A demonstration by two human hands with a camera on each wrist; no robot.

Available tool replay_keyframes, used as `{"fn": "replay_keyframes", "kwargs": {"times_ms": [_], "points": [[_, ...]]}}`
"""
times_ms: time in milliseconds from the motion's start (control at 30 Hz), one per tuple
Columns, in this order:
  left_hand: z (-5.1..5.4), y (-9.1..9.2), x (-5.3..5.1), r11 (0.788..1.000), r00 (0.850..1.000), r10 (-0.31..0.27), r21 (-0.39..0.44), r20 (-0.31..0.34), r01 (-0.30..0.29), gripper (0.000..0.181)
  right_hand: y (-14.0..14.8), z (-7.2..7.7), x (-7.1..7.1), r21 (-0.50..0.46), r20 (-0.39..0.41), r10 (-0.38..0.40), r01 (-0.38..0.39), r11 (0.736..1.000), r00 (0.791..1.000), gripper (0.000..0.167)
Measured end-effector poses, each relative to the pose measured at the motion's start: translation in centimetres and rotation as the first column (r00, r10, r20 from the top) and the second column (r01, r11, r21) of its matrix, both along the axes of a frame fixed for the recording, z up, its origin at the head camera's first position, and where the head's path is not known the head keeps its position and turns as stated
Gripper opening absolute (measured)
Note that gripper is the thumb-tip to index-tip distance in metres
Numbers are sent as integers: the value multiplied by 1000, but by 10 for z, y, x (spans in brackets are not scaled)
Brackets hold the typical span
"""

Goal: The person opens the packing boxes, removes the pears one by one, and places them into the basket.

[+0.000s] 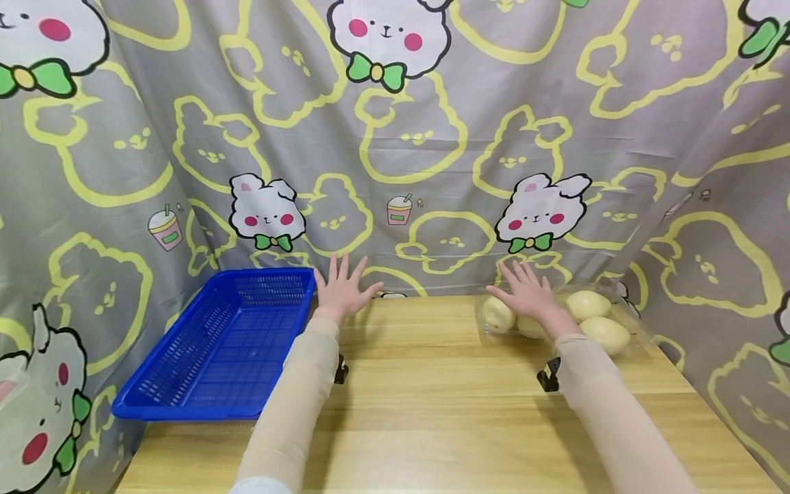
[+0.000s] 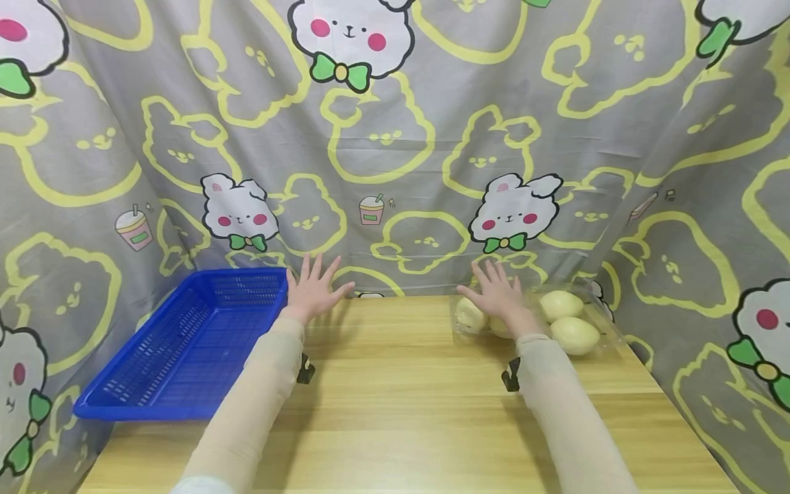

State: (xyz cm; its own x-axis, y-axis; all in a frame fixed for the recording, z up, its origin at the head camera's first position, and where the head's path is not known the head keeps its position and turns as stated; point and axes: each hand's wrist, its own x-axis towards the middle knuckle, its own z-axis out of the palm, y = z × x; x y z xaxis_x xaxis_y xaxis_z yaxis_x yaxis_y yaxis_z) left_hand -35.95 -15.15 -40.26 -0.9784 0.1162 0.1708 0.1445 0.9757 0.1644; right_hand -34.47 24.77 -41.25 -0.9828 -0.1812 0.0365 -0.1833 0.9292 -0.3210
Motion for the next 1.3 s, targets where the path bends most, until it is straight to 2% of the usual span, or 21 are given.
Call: {"fn": "replay_keyframes", "kwargs": {"times_ms": [300, 500, 733, 1100, 1300], "points": [[1, 1, 4, 1000, 1000, -22, -15, 10, 22, 80, 4, 5, 4, -8, -1, 16, -16, 1000, 1000, 90], [5, 6, 7, 999, 999, -44, 27, 24, 43, 79, 4, 8, 6, -12, -22, 19, -19, 1000, 1000, 89], [3, 7, 17, 995, 998, -56, 82, 14, 55, 79, 4, 10, 12, -11, -11, 23, -24, 1000, 1000, 88], [0, 18, 30, 979, 997, -74, 191, 32, 66, 78, 21, 4, 23, -13, -34, 15, -16, 1000, 999, 88], [-3, 32, 36, 949, 991, -127, 296, 35, 112, 76, 31, 0, 32, -98, -68, 14, -20, 995, 998, 85]]}}
